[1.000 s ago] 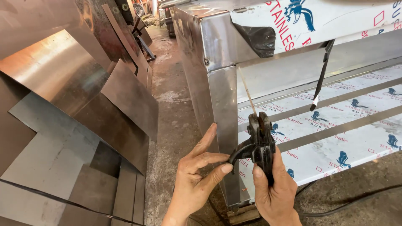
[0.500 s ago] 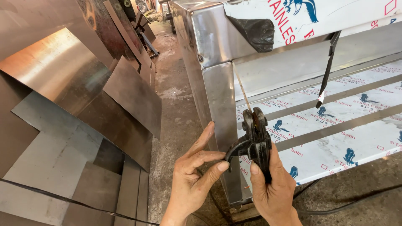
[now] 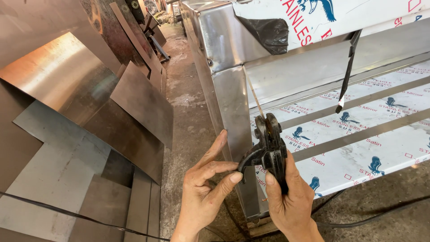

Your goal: The person welds the corner joints of a stainless steel frame using an arc welding electrode holder, striking arcs that produce sparks and glowing weld spots. They then reposition the welding cable, pick up a ball-peen hammer and a metal block, and hammer on the frame assembly.

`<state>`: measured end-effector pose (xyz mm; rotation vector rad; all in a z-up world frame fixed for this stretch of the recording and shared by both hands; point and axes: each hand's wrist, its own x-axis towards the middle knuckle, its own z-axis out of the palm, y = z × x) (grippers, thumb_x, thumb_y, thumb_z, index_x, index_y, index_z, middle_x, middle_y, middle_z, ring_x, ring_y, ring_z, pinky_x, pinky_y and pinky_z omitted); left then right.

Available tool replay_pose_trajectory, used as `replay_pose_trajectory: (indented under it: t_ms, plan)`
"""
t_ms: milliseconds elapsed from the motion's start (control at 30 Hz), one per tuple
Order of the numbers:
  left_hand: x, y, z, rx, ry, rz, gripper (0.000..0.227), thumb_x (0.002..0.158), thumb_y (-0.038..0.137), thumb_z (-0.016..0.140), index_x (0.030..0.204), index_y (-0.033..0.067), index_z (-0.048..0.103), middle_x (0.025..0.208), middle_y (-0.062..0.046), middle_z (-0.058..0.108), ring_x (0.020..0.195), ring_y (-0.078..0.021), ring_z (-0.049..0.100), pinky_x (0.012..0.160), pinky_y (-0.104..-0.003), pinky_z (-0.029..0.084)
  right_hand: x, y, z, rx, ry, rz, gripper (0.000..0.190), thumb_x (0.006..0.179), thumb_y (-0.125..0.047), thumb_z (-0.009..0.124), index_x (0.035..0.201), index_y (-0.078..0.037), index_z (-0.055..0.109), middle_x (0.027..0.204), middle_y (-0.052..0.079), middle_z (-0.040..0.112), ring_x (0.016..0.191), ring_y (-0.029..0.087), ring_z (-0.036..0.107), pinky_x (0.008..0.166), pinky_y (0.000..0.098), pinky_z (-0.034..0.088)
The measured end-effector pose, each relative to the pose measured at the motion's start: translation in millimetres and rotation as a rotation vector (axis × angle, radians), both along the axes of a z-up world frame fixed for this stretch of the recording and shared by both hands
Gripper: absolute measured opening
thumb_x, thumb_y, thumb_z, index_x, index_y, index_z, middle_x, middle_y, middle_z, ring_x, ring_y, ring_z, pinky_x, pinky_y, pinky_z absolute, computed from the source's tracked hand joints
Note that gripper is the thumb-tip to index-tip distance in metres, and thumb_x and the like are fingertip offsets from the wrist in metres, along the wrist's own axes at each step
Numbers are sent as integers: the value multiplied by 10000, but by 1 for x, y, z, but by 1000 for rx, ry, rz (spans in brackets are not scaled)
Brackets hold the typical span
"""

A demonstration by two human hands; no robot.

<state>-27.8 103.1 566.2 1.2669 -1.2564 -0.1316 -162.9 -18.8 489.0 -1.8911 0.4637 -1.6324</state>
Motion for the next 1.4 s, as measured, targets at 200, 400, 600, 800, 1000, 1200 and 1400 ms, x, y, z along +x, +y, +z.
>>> replay_pose_trajectory:
  t_ms: [200,400,600,800,1000,1200,1400]
  plan:
    - [-1,0,1,1,10,-2,140,866,127,802,973,39,787,1550,-211,555,1515,-338,463,1165,-481,460,0,-1,1,-19,-9,-5,556,1010,-139,614,1513,31,449,1052,119,757,755,100,719,613,247,556]
    - [-1,0,1,-4,-8,0,138,869,124,801,977,39,785,1551,-214,551,1515,-344,460,1176,-488,449,-1,-1,1,-32,-5,-5,557,1012,-144,617,1514,27,447,1067,118,756,768,101,719,633,247,559]
    - [1,-1,-1,5,-12,9,138,860,141,807,962,50,791,1546,-211,558,1507,-342,472,1164,-496,468,-1,-1,0,41,5,26,570,1008,-148,607,1527,18,440,952,78,765,671,63,692,545,227,522]
    - [0,-1,0,5,-10,5,149,858,149,807,968,50,792,1543,-211,559,1501,-340,479,1159,-499,477,-2,0,2,6,2,18,560,1011,-156,605,1514,31,444,973,93,761,675,63,687,541,227,520]
    - [0,0,-1,-5,-11,-1,149,872,154,803,981,53,788,1545,-215,563,1519,-343,467,1175,-503,464,-4,3,10,23,15,21,560,1009,-149,603,1515,32,445,964,91,760,676,66,685,545,227,517]
    - [-1,1,1,0,-15,3,166,858,158,814,986,54,796,1560,-219,548,1519,-348,465,1184,-507,443,-5,4,8,39,8,30,576,1011,-142,605,1533,25,430,943,65,759,696,68,681,571,229,521]
    - [-3,0,1,3,-4,4,184,850,166,821,994,54,801,1560,-217,547,1520,-348,463,1183,-508,439,-7,5,11,31,0,37,566,1022,-139,597,1539,15,426,986,66,757,746,65,687,609,226,533]
